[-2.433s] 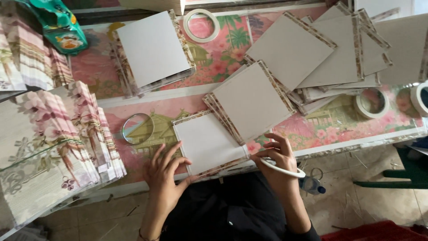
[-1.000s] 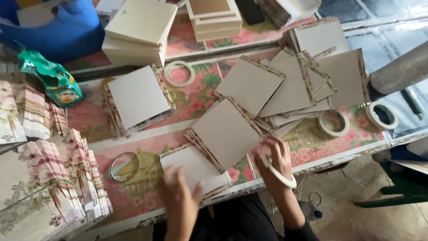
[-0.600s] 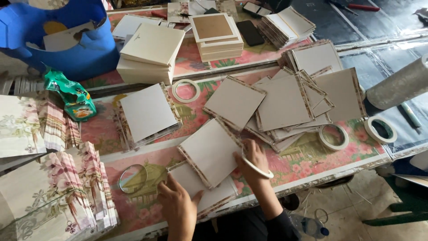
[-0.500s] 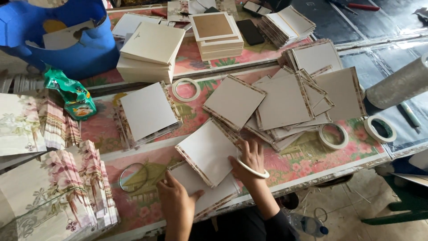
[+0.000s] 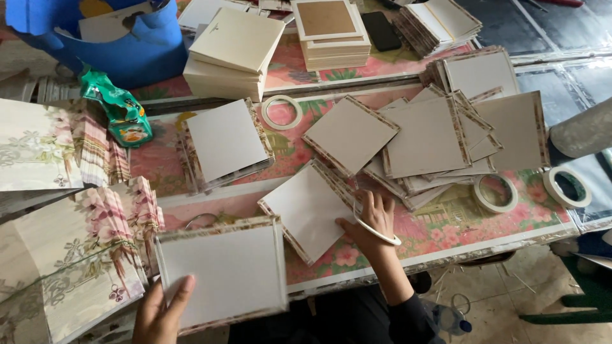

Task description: Applying double-sided tape to the edges of decorative cards and peeling the backing for assembly.

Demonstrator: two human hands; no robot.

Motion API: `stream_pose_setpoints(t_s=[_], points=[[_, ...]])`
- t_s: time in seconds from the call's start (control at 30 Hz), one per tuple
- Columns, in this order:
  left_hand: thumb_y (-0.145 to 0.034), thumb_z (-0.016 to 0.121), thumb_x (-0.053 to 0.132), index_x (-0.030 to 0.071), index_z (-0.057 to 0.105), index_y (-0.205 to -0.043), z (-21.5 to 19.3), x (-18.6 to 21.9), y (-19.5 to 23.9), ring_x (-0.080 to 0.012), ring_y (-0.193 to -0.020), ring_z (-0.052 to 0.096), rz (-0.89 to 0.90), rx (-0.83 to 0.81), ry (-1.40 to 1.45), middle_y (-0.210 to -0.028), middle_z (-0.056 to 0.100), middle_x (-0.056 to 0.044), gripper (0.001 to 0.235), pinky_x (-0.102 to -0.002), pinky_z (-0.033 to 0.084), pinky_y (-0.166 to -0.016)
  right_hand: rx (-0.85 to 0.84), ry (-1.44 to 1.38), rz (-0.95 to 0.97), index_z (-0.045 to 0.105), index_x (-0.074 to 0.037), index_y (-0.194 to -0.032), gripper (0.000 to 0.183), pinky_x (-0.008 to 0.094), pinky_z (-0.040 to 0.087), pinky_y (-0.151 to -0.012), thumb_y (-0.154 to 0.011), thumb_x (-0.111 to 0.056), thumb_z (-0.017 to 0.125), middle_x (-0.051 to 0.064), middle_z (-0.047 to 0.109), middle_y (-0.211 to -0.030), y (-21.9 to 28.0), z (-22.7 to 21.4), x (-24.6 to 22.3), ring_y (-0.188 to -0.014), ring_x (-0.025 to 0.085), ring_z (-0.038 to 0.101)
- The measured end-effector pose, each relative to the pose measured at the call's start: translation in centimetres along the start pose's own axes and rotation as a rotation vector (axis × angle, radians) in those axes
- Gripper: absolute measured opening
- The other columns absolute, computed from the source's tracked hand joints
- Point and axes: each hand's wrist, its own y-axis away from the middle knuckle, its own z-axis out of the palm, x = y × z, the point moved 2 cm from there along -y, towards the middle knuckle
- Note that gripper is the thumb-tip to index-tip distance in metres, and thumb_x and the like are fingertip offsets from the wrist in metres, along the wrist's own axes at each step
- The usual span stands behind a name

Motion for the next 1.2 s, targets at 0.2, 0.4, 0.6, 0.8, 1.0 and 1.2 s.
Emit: stream_pose_setpoints(t_s=[0.2, 0.4, 0.6, 0.8, 1.0, 1.2], points=[[-0.089, 0.063, 0.056, 0.016, 0.072, -0.143, 9.5, -4.4, -2.4, -0.0264, -0.127, 0.071, -0.275, -0.106, 0.039, -0.138, 0.077, -0.008, 0.068, -0.044, 0.052, -0.111, -0.365, -0.079, 0.244, 0.054, -0.021, -0.132, 0.083, 0.050, 0.045, -0.097, -0.065, -0.042, 0.099, 0.006, 0.059, -0.124, 2.5, -3.5, -3.3, -0.113, 0.037, 0.051], [-0.099, 0.075, 0.031, 0.002, 0.056, -0.123, 15.2, -7.0, -2.4, -0.0484, -0.116, 0.050, 0.587, 0.142, -0.329, -0.125, 0.049, -0.026, 0.042, -0.055, 0.044, -0.099, -0.339, -0.524, 0.312, 0.058, -0.021, -0.137, 0.047, 0.041, 0.061, -0.080, -0.094, -0.035, 0.070, -0.002, 0.085, -0.110, 4.4, -6.0, -4.4, -0.092, 0.023, 0.084], [-0.107, 0.060, 0.025, 0.003, 0.059, -0.124, 10.2, 1.6, 0.5, -0.0381, -0.122, 0.057, 0.918, -0.046, -0.317, -0.132, 0.062, -0.015, 0.028, -0.048, 0.044, -0.106, 0.047, -0.462, -0.273, 0.055, -0.010, -0.141, 0.056, 0.055, 0.046, -0.117, -0.095, -0.029, 0.081, 0.017, 0.056, -0.162, 2.5, -10.9, -8.7, -0.143, 0.040, 0.058], [-0.099, 0.074, 0.033, 0.018, 0.072, -0.121, 7.6, 7.5, 4.6, -0.0382, -0.147, 0.049, 1.052, 0.099, -0.320, -0.153, 0.053, -0.017, 0.027, -0.052, 0.037, -0.122, -0.308, -0.736, 0.064, 0.059, -0.029, -0.135, 0.062, 0.035, 0.062, -0.078, -0.082, -0.024, 0.091, 0.002, 0.092, -0.098, 2.8, -13.0, -11.3, -0.086, 0.013, 0.083], [-0.099, 0.074, 0.034, -0.005, 0.056, -0.141, 10.2, -0.5, -0.7, -0.0441, -0.131, 0.056, 0.869, 0.274, -0.316, -0.138, 0.060, -0.027, 0.060, -0.053, 0.042, -0.117, -0.223, -0.980, 0.547, 0.056, -0.024, -0.140, 0.067, 0.033, 0.057, -0.068, -0.084, -0.004, 0.086, 0.010, 0.080, -0.097, 1.9, -8.0, -10.8, -0.075, 0.017, 0.069], [-0.094, 0.064, 0.075, -0.001, 0.063, -0.124, 15.8, -4.9, -3.0, -0.0423, -0.105, 0.062, 0.511, 0.303, -0.908, -0.126, 0.060, -0.023, 0.082, -0.050, 0.056, -0.085, -0.353, -0.532, 0.461, 0.045, -0.013, -0.156, 0.081, 0.047, 0.057, -0.102, -0.079, -0.017, 0.071, 0.016, 0.067, -0.138, 4.2, -3.7, -11.6, -0.122, 0.032, 0.068]])
